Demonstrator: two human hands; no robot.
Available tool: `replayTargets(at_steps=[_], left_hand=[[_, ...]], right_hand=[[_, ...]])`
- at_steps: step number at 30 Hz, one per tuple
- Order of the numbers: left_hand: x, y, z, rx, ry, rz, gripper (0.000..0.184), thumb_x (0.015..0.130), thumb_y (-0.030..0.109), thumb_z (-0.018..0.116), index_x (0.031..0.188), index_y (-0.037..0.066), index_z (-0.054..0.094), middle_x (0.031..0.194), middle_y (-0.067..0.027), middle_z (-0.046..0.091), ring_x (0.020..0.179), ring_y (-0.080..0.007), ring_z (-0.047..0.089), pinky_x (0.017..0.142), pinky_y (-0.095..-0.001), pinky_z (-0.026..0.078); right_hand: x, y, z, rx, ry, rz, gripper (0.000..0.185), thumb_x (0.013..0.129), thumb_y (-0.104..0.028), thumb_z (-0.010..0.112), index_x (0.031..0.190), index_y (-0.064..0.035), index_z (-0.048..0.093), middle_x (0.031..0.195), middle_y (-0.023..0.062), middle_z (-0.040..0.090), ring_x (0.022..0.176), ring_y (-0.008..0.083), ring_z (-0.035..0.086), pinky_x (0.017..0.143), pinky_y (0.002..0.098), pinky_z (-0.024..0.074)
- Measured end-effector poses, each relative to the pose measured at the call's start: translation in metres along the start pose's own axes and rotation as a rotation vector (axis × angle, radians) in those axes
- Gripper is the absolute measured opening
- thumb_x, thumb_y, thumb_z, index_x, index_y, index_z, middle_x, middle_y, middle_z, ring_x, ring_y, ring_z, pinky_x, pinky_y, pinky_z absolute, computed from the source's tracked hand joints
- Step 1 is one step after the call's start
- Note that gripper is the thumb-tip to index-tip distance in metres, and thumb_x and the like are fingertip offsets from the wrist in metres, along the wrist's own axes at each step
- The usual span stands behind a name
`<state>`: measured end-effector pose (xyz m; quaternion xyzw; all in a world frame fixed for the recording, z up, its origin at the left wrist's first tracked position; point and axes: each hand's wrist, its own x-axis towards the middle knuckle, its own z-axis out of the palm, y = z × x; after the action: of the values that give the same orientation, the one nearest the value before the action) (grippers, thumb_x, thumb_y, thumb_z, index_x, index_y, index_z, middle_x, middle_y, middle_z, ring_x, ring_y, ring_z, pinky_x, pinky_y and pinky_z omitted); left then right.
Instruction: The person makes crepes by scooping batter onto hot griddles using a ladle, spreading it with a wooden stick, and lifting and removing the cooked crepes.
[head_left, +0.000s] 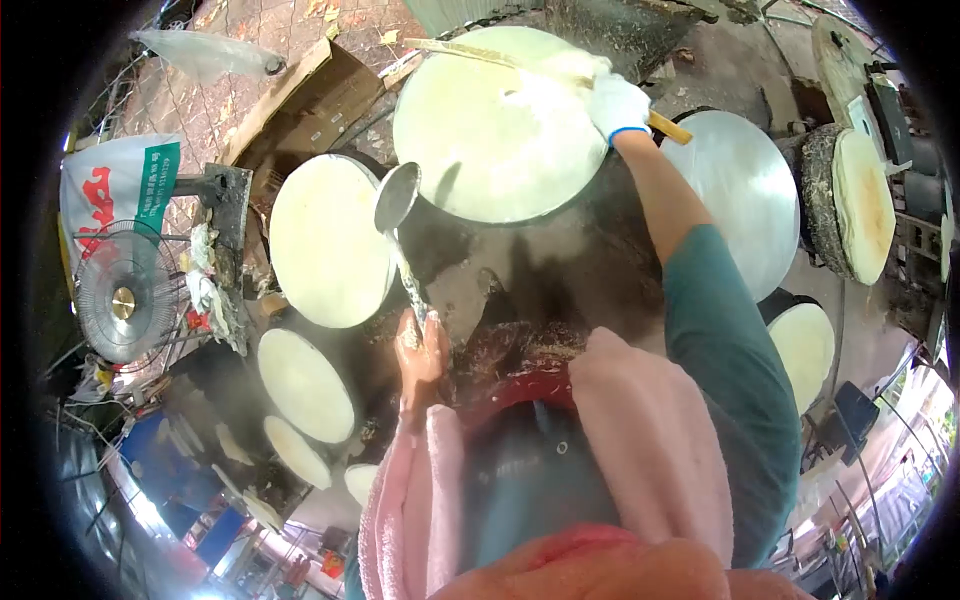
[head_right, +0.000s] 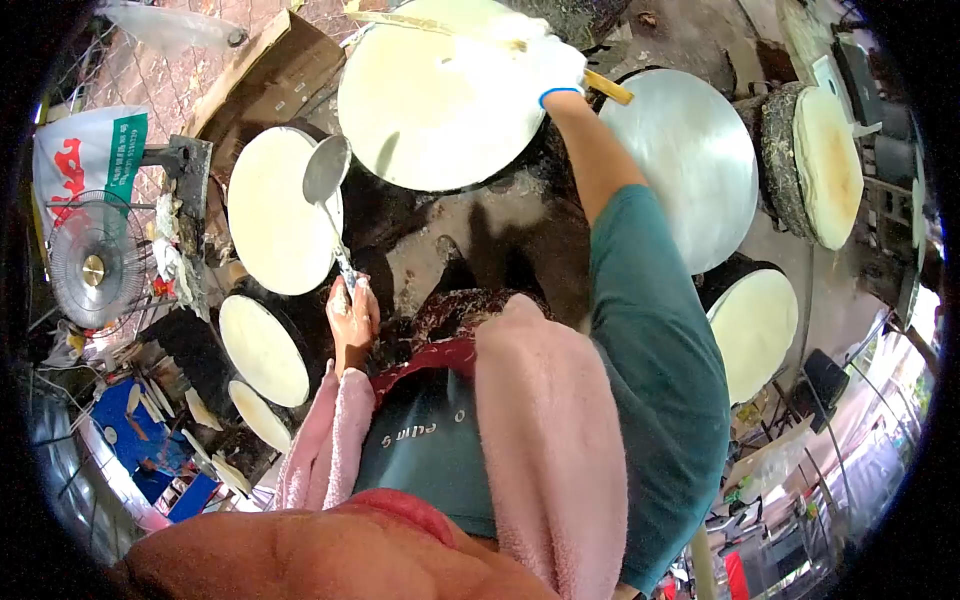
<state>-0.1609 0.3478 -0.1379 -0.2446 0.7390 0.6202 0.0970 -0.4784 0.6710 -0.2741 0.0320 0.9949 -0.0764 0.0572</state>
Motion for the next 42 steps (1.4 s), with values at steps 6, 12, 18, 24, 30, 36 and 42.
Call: replayTargets(at_steps=[6,12,18,24,30,36,42], left_hand=[[0.007,-0.009,0.002,0.079,-0.007,-0.001,0.014,0.097,0.018,0.052,0.094,0.005,0.052,0.055,0.0026,0.043,0.036,-0.0074,0.034,0.035,-0.0230,0.026],[0.035,-0.009,0.018,0.259,-0.013,0.256,0.019,0.098,0.018,0.049,0.084,0.005,0.049,0.048,0.0011,0.039,0.035,-0.0094,0.033,0.035,-0.0252,0.025],[0.122,0.060,0.061,0.055,-0.217,0.178,0.021,0.097,0.018,0.051,0.081,0.006,0.048,0.053,0.0017,0.039,0.040,-0.0086,0.035,0.036,-0.0244,0.026],[0.266,0.087,0.121,0.045,-0.454,0.142,0.021,0.089,0.010,0.052,0.070,0.002,0.052,0.058,-0.0021,0.048,0.044,-0.0108,0.040,0.042,-0.0272,0.028],[0.256,0.072,0.107,0.165,-0.589,-0.095,0.019,0.091,0.007,0.048,0.077,-0.003,0.055,0.060,-0.0038,0.048,0.044,-0.0095,0.039,0.039,-0.0256,0.027],[0.216,0.049,0.069,-0.349,-0.498,-0.344,0.015,0.096,0.008,0.041,0.083,0.003,0.045,0.063,0.0003,0.044,0.047,-0.0080,0.037,0.041,-0.0239,0.027],[0.198,0.029,0.076,-0.734,-0.544,-0.538,0.009,0.096,0.005,0.038,0.093,-0.001,0.043,0.068,-0.0008,0.043,0.053,-0.0100,0.041,0.049,-0.0259,0.038]], right_hand=[[-0.131,-0.012,-0.001,0.564,-0.161,0.050,0.039,0.090,-0.025,0.063,0.125,-0.0074,0.058,0.109,0.0184,0.066,0.099,0.0261,0.065,0.082,0.0359,0.0505],[-0.238,0.032,0.023,1.560,-0.423,0.646,0.037,0.093,-0.013,0.061,0.129,-0.0026,0.057,0.079,0.0023,0.066,0.053,0.0070,0.053,0.045,0.0229,0.0439],[-0.209,0.067,-0.007,1.538,-0.361,0.658,0.033,0.093,-0.017,0.061,0.122,-0.0011,0.059,0.064,0.0003,0.051,0.045,0.0077,0.042,0.036,0.0247,0.0355],[-0.235,0.026,-0.025,1.339,-0.457,0.580,0.040,0.094,-0.026,0.061,0.129,-0.0082,0.059,0.068,-0.0024,0.051,0.048,0.0074,0.041,0.043,0.0252,0.0345],[-0.291,-0.047,0.021,1.478,-0.254,0.724,0.039,0.093,-0.030,0.061,0.128,-0.0118,0.060,0.060,-0.0039,0.049,0.047,0.0059,0.040,0.041,0.0232,0.0320],[-0.280,-0.094,-0.002,1.576,-0.232,0.704,0.050,0.093,-0.032,0.062,0.137,-0.0109,0.051,0.063,-0.0027,0.050,0.046,0.0072,0.040,0.040,0.0244,0.0334],[-0.278,-0.145,0.012,1.669,-0.414,0.650,0.050,0.093,-0.038,0.060,0.139,-0.0186,0.050,0.065,-0.0034,0.048,0.047,0.0071,0.039,0.040,0.0224,0.0314]])
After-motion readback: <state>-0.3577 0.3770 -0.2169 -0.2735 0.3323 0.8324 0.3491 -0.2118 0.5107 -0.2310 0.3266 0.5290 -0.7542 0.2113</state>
